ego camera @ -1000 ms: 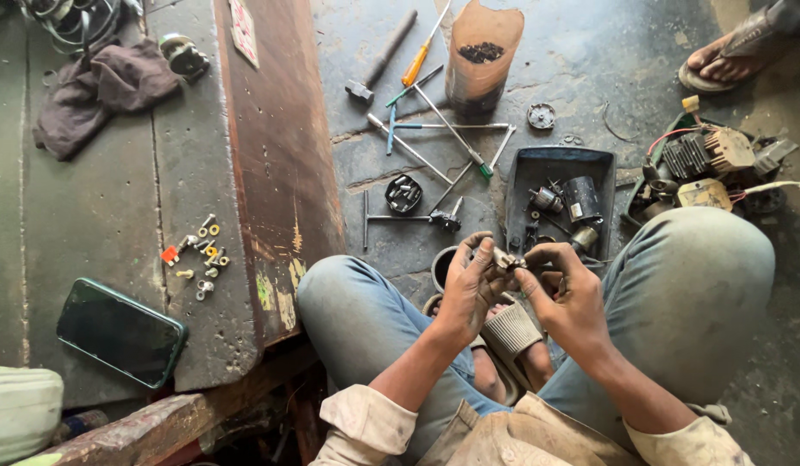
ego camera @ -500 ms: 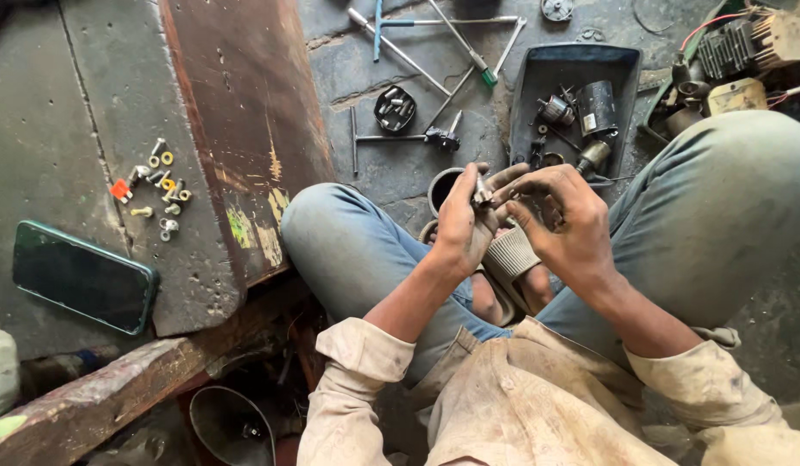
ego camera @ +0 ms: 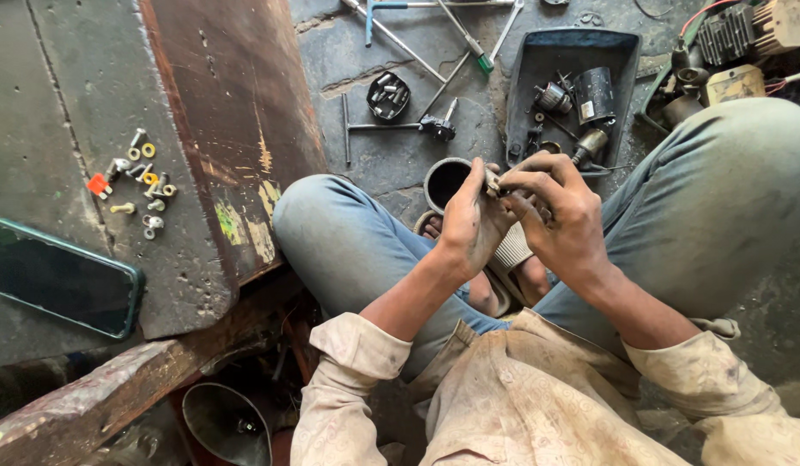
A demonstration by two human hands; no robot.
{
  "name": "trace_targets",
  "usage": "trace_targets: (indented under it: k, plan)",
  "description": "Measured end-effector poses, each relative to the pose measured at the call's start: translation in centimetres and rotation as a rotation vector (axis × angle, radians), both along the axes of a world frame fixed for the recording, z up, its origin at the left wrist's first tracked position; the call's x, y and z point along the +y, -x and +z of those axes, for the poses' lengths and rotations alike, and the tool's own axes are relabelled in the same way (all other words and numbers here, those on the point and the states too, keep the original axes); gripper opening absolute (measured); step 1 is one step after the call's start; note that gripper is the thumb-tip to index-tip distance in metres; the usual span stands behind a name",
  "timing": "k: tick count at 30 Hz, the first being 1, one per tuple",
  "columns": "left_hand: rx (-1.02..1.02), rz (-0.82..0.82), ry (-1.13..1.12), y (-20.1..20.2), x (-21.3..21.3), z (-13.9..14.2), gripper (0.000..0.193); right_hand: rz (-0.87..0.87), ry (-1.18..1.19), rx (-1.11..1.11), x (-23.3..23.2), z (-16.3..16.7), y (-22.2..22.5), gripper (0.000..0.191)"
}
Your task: The person sits on the floor and assembles a small mechanical component by inserting a cylindrical part into a housing, rotating it to check fit, and wiping it with a cloth. They handle multiple small parts and tools laid out on the floor.
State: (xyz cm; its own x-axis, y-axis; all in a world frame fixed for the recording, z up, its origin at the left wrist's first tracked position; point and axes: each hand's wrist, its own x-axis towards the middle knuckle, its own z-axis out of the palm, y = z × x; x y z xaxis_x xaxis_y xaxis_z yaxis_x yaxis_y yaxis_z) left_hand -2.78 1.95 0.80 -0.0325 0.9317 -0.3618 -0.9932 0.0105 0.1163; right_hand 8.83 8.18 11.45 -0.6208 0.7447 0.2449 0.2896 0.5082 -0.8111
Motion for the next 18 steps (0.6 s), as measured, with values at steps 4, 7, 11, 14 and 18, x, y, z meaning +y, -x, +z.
trace_targets:
  k: [4,7,11,14,18]
  plan:
    - [0.022,-0.019,0.074,-0.2,-0.2,0.8,0.042,0.007,0.141,-0.021,0.3,0.2,0.0,0.028]
    - [-0.040,0.010,0.077,-0.1,-0.1,1.4,0.045,0.047,0.040,0.002,0.4,0.2,0.1,0.030]
    - [-0.074,0.043,-0.015,0.1,0.1,1.9,0.047,0.053,0.013,0.009,0.3,0.1,0.1,0.034]
    - [-0.067,0.027,-0.033,0.4,0.1,2.3,0.049,0.043,0.042,0.023,0.2,0.0,0.0,0.034]
    - [-0.081,0.051,-0.064,0.9,0.4,2.9,0.053,0.027,-0.064,-0.035,-0.2,-0.1,-0.1,0.033]
